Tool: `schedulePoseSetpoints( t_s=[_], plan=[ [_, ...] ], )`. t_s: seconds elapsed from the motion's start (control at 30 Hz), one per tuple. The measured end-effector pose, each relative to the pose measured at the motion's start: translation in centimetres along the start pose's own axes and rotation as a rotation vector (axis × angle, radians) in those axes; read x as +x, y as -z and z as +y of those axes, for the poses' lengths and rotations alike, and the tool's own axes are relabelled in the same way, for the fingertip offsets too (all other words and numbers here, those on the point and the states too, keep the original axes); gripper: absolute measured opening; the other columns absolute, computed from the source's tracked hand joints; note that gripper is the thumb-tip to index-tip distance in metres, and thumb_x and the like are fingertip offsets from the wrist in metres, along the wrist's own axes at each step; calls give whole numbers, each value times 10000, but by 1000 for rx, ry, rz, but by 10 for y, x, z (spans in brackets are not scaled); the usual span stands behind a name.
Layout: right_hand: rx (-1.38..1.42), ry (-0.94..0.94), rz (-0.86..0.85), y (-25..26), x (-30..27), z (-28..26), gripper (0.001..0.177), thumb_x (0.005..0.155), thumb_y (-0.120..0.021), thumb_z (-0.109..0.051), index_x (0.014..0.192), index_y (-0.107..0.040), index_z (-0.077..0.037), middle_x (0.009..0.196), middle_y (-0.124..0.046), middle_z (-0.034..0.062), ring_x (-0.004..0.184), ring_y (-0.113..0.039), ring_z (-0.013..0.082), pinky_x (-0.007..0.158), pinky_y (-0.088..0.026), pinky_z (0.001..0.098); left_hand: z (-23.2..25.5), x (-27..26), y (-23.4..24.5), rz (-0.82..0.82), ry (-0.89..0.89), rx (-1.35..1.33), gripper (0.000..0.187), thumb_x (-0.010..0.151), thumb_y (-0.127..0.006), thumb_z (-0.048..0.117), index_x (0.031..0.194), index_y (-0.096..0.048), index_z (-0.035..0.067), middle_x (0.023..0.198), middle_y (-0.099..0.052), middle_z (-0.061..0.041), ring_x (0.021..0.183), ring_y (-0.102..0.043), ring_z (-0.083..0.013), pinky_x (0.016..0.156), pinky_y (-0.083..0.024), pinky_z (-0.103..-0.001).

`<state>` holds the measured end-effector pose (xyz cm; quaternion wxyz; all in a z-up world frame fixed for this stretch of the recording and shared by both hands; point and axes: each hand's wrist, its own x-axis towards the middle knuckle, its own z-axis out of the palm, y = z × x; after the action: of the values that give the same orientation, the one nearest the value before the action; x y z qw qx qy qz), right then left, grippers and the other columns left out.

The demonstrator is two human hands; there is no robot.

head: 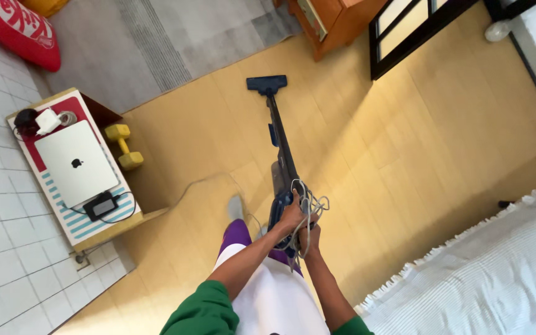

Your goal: The person wraps a power cord around a vacuum cleaner by hand while walking through a room.

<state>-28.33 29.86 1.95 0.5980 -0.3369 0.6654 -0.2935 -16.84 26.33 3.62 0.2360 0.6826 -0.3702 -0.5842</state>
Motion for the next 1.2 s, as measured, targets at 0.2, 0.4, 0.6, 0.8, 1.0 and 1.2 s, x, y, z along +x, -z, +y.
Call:
schedulePoseSetpoints(
  t_s=[0.2, 0.4, 0.6, 0.8, 1.0, 1.2],
  plan=[
    [183, -140, 118, -29, -44, 27, 465, 964, -662, -414, 1084, -657, 35, 801, -617, 79, 642, -572, 171, 519, -442, 340, 1, -41, 29, -103, -24, 191, 1413, 637, -811, 531, 1579, 13, -127, 1008, -715, -302, 866, -716, -436, 795, -577, -419],
    [355, -57, 103, -138, -79, 53, 448, 925, -677, -361, 1214, -595, -28, 1019, -688, 63, 891, -675, 137, 730, -553, 311, -43, -50, 128, -211, -74, 283, 1400, 658, -810, 547, 1575, 1, -133, 959, -716, -313, 854, -722, -436, 772, -576, -442],
    [533, 10, 57, -258, -44, 55, 445, 862, -760, -214, 1216, -589, -5, 1090, -671, 89, 976, -663, 201, 812, -560, 350, -80, -4, 223, -210, -126, 392, 1297, 617, -860, 482, 1597, -182, -29, 1060, -700, -317, 973, -705, -422, 871, -566, -424],
    [264, -44, 97, -306, 40, 9, 335, 920, -715, -257, 1163, -647, -37, 1003, -720, 68, 908, -687, 166, 753, -541, 336, -25, 85, 287, -233, -160, 476, 1252, 586, -906, 471, 1549, -288, -39, 1156, -678, -290, 1066, -675, -389, 922, -542, -410],
    [619, -6, -10, -307, 125, -41, 256, 909, -703, -138, 1120, -640, -7, 951, -677, 102, 814, -680, 203, 671, -552, 371, 37, 148, 292, -238, -218, 415, 680, 619, -816, 416, 1156, -695, 18, 1078, -753, -193, 994, -717, -338, 850, -554, -420],
    [519, 41, -28, -265, 174, -88, 218, 947, -676, -144, 1023, -663, 60, 869, -714, 129, 741, -704, 218, 654, -576, 363, 76, 206, 267, -203, -228, 345, 763, 601, -836, 419, 1219, -572, 59, 1037, -741, -190, 963, -711, -334, 837, -561, -410]
  ],
)
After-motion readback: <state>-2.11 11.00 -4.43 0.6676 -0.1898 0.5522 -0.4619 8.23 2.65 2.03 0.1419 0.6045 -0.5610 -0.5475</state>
